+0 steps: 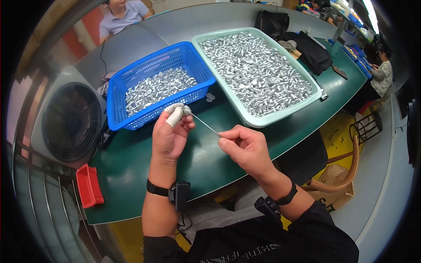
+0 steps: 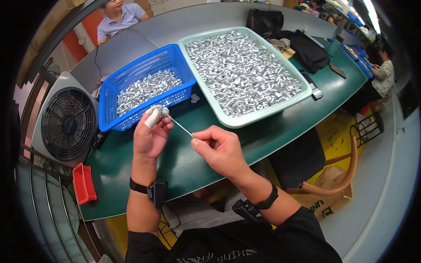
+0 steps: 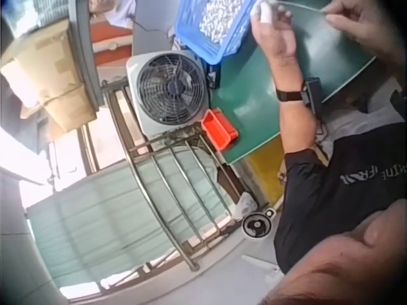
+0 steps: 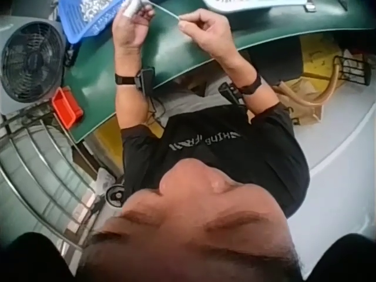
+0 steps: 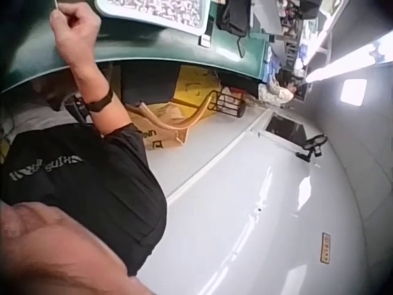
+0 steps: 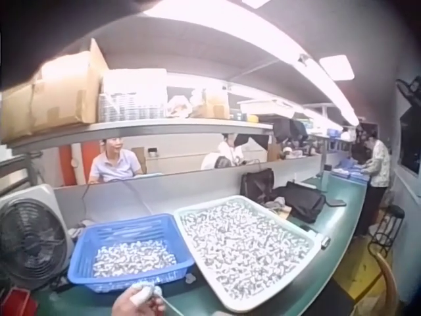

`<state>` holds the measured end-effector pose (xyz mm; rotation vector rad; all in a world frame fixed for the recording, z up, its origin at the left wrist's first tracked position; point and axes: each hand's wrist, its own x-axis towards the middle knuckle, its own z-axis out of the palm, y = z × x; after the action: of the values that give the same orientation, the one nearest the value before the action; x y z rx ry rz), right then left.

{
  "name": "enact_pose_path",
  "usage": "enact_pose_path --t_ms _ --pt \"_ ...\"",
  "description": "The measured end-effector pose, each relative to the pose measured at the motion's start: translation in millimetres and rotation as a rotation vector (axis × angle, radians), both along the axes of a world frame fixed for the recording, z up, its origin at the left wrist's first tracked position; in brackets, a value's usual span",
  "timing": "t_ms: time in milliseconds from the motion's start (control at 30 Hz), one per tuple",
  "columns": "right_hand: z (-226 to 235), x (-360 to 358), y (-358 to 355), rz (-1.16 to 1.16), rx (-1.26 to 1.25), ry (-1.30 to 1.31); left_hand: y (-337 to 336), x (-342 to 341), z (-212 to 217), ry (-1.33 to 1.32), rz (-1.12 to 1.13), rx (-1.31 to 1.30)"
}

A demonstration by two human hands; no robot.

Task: The person picks up a metal part from a blue basket and probes its interior with a thin metal rod before placing it into a white tray. This process is repeated as the person inspects each metal part one at a time.

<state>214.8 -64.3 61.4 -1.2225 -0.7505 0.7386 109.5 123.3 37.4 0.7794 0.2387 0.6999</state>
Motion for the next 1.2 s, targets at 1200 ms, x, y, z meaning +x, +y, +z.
enact_pose_path --t_ms 1200 --pt "3.2 3.8 3.2 -0.023 -0.016 -0.121 -2.7 0.9 -2.0 0.021 -0.197 -0.003"
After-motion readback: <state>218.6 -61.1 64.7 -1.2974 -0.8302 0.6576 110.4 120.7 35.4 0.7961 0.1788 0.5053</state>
